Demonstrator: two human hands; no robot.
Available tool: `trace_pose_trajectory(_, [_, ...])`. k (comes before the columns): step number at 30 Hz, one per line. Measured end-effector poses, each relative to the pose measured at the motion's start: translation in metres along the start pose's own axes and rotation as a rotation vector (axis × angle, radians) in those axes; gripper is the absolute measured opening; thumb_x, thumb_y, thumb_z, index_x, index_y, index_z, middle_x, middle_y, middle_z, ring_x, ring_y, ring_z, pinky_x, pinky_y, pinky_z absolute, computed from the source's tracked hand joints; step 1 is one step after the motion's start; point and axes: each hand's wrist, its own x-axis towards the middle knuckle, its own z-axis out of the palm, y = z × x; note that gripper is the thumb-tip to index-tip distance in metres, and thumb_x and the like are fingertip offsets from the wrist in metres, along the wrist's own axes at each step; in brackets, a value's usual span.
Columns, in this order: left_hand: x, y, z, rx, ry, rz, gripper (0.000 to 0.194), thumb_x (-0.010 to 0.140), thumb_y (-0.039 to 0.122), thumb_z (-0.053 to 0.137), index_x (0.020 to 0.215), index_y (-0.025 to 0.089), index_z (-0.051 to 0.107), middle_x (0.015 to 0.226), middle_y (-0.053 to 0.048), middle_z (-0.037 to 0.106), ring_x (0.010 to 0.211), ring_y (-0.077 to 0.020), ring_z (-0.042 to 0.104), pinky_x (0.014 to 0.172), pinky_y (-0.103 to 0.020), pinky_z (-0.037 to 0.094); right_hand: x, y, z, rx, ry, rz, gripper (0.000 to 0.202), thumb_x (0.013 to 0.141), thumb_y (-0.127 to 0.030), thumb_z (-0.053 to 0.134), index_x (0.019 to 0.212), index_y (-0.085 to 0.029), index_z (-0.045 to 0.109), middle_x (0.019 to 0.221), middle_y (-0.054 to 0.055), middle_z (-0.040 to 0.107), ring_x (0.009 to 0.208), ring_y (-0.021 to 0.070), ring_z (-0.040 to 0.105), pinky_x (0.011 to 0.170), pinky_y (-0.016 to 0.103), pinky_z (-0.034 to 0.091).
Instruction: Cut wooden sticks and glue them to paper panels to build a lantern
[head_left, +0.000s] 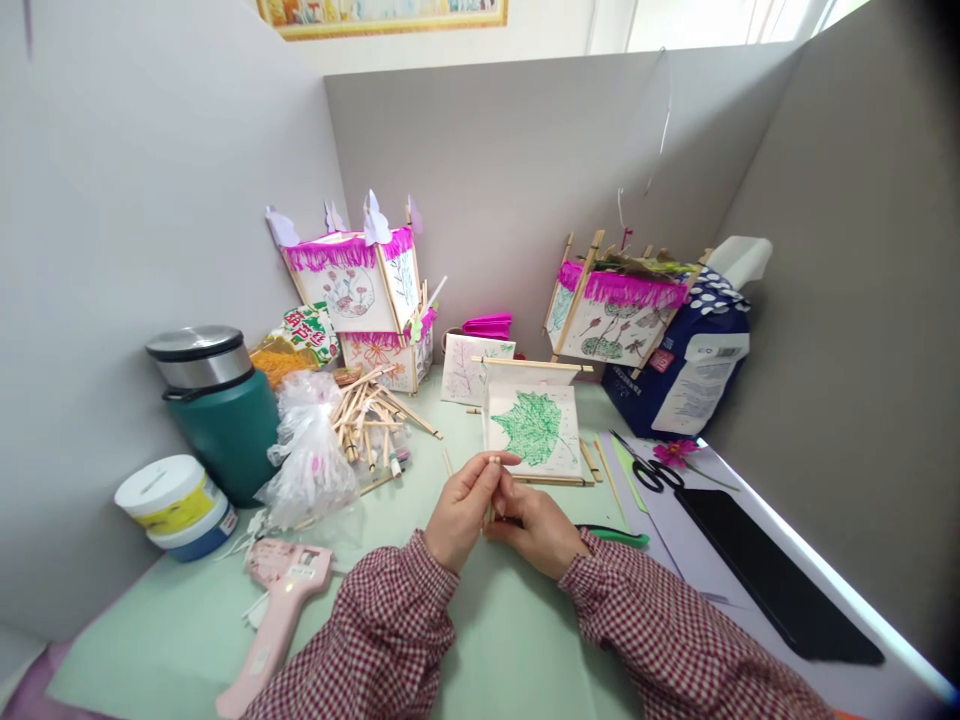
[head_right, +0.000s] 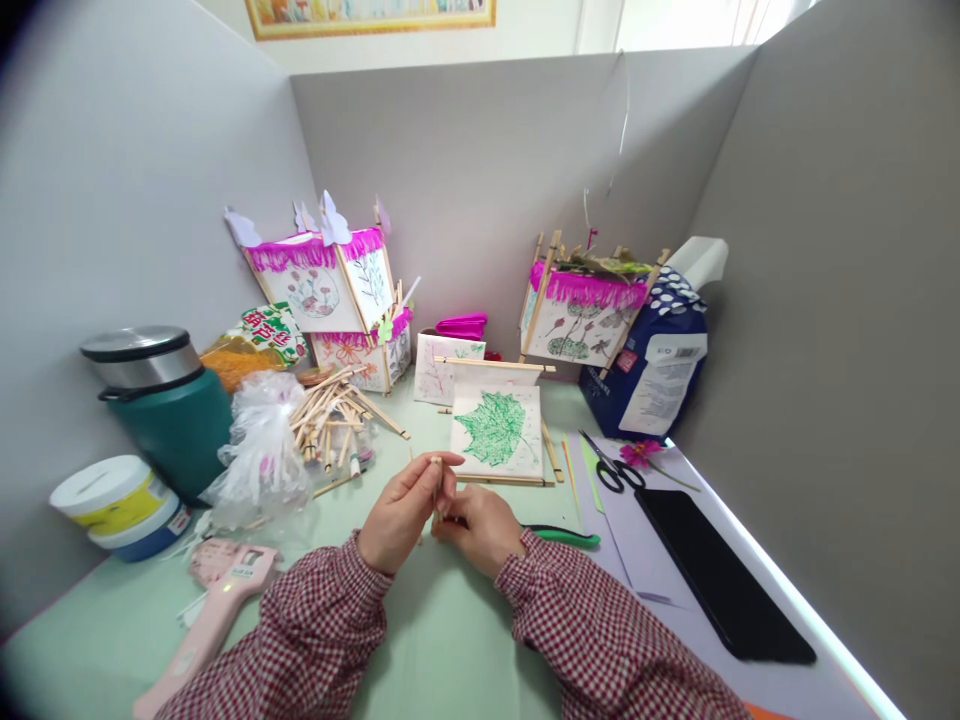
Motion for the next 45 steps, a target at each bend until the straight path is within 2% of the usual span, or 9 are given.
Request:
trace_pose_trajectory(5, [0.000,-0.002,-0.001,-0.016,0.003,0.006,0.029,0.083,0.040,0.049,0.090,0.014,0.060,0.067,0.000,0.049,0.058,-0.0089,0.043,0.059,-0.022,0.035,0.000,0.000,0.001,-0.064,0.005,0.015,0.008,0.075,-0.020,0.061,0.068,-0.018,0.061,0.071,-0.001,0.061,0.068,0.0141,0.056,0.061,0.024,0.038])
trace_pose_trajectory(8, [0.002,-0.005,-0.002,-0.032,0.054,0.015,0.025,0.083,0.040,0.050,0.082,0.016,0.056,0.066,0.001,0.049,0.056,-0.0080,0.042,0.056,-0.021,0.035,-0.003,-0.005,0.002,-0.120,0.057,0.044,0.007,0.074,-0.023,0.063,0.071,-0.017,0.060,0.076,0.002,0.062,0.071,0.0164,0.055,0.062,0.025,0.037])
trace_pose_trajectory(13, [0.003,-0.007,0.001,-0.090,0.119,0.018,0.026,0.084,0.042,0.048,0.086,0.017,0.055,0.067,0.002,0.047,0.054,-0.0070,0.041,0.051,-0.020,0.034,-0.008,-0.019,0.010,-0.369,0.151,0.152,0.016,0.078,-0.032,0.058,0.080,-0.017,0.060,0.077,0.006,0.064,0.070,0.0193,0.057,0.061,0.028,0.034])
trace_pose_trajectory(18, [0.001,-0.005,0.003,-0.144,0.153,0.011,0.028,0.083,0.039,0.050,0.097,0.017,0.060,0.074,0.000,0.049,0.059,-0.0067,0.043,0.058,-0.020,0.037,-0.007,-0.023,0.020,-0.452,0.099,0.163,0.021,0.085,-0.021,0.041,0.087,-0.013,0.060,0.079,0.009,0.065,0.070,0.0200,0.060,0.059,0.029,0.033])
trace_pose_trajectory(24, [0.000,-0.004,0.002,-0.271,0.101,-0.025,0.030,0.082,0.036,0.053,0.099,0.013,0.062,0.078,-0.003,0.051,0.069,-0.0094,0.047,0.068,-0.022,0.038,-0.007,-0.019,0.013,-0.394,0.046,0.101,0.027,0.089,-0.021,0.033,0.105,-0.012,0.054,0.092,0.011,0.064,0.081,0.0208,0.060,0.067,0.028,0.037])
trace_pose_trajectory(32, [-0.001,-0.006,0.001,-0.221,0.081,-0.043,0.025,0.080,0.035,0.056,0.091,0.013,0.061,0.075,-0.004,0.057,0.069,-0.0110,0.053,0.067,-0.024,0.040,-0.007,-0.017,0.002,-0.304,-0.067,0.112,0.023,0.089,-0.025,0.035,0.099,-0.016,0.054,0.091,0.009,0.065,0.084,0.0220,0.060,0.067,0.028,0.038])
trace_pose_trajectory(36, [0.000,-0.005,0.002,-0.189,0.073,-0.038,0.027,0.081,0.036,0.054,0.097,0.014,0.060,0.077,-0.004,0.058,0.066,-0.0105,0.053,0.060,-0.022,0.039,-0.004,-0.016,-0.002,-0.210,-0.111,0.111,0.024,0.089,-0.025,0.035,0.100,-0.016,0.054,0.096,0.010,0.064,0.088,0.0221,0.060,0.070,0.028,0.040])
trace_pose_trajectory(39, [0.000,-0.004,0.002,-0.163,0.068,-0.046,0.029,0.082,0.036,0.052,0.101,0.015,0.059,0.077,-0.003,0.057,0.063,-0.0090,0.051,0.053,-0.019,0.036,-0.003,-0.013,-0.004,-0.152,-0.140,0.125,0.022,0.087,-0.024,0.038,0.095,-0.016,0.056,0.092,0.010,0.065,0.086,0.0219,0.060,0.070,0.029,0.041])
trace_pose_trajectory(45, [0.002,-0.008,0.000,-0.154,0.066,-0.056,0.027,0.081,0.038,0.053,0.092,0.015,0.060,0.073,-0.001,0.056,0.058,-0.0072,0.049,0.047,-0.017,0.033,-0.002,-0.007,-0.003,-0.090,-0.153,0.121,0.016,0.083,-0.020,0.043,0.088,-0.016,0.058,0.085,0.007,0.066,0.081,0.0201,0.060,0.070,0.028,0.042])
